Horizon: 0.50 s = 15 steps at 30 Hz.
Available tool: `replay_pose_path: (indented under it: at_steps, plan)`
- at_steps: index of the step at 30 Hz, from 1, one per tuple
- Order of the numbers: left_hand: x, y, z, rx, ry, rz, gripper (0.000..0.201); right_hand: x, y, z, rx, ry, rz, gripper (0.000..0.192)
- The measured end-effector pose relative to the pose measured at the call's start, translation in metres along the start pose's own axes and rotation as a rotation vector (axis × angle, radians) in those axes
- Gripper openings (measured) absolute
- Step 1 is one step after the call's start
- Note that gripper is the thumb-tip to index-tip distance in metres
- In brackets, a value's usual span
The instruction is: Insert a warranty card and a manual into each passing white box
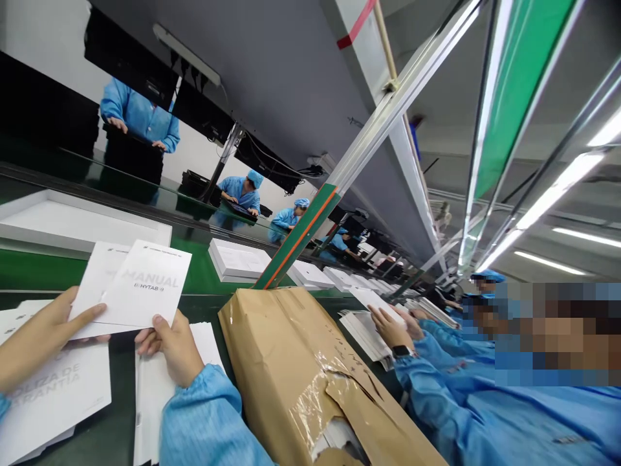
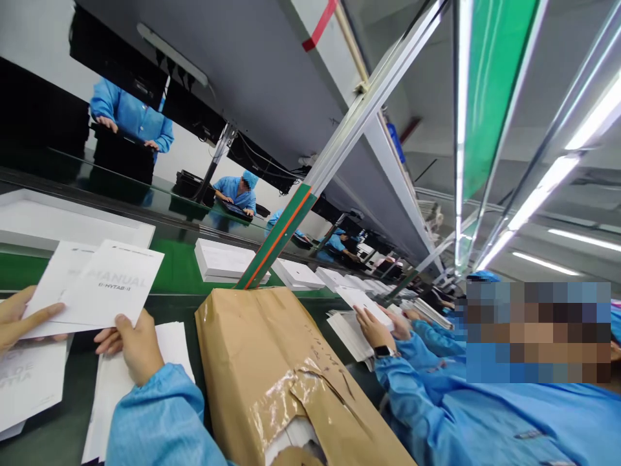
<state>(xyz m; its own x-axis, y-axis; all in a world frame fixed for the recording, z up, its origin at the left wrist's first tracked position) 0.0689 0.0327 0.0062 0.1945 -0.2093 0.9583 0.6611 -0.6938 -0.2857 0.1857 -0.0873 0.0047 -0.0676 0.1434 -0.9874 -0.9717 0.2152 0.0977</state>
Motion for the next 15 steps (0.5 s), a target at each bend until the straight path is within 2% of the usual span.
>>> replay_pose_path:
  at_steps: [3,6,10,15]
  plan:
    - [0.011,0.008,-0.008,-0.141,0.031,-0.105,0.055,-0.001,-0.001,0.0,0.041,-0.027,0.007,0.033]
    - [0.019,0.01,-0.014,-0.146,0.05,-0.173,0.056,-0.001,0.0,0.001,0.05,-0.041,0.003,0.032]
    - [0.02,0.012,-0.017,-0.129,0.047,-0.159,0.055,0.001,0.0,0.003,0.065,-0.011,0.006,0.031]
    - [0.023,0.015,-0.006,-0.222,0.075,-0.174,0.045,0.0,-0.009,0.002,0.159,-0.043,0.033,0.031]
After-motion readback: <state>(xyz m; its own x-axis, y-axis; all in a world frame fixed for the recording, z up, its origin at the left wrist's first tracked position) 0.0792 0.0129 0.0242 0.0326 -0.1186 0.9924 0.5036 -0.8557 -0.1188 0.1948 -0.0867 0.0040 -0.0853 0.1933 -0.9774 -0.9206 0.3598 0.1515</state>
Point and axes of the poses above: each hand's wrist, its own z-axis towards the middle knuckle, its own y-axis out of the palm, x = y × z, the point moved 5 cm from there along z, towards the middle knuckle, and after that the axes turned 12 degrees about -x, right-handed, at the moved point
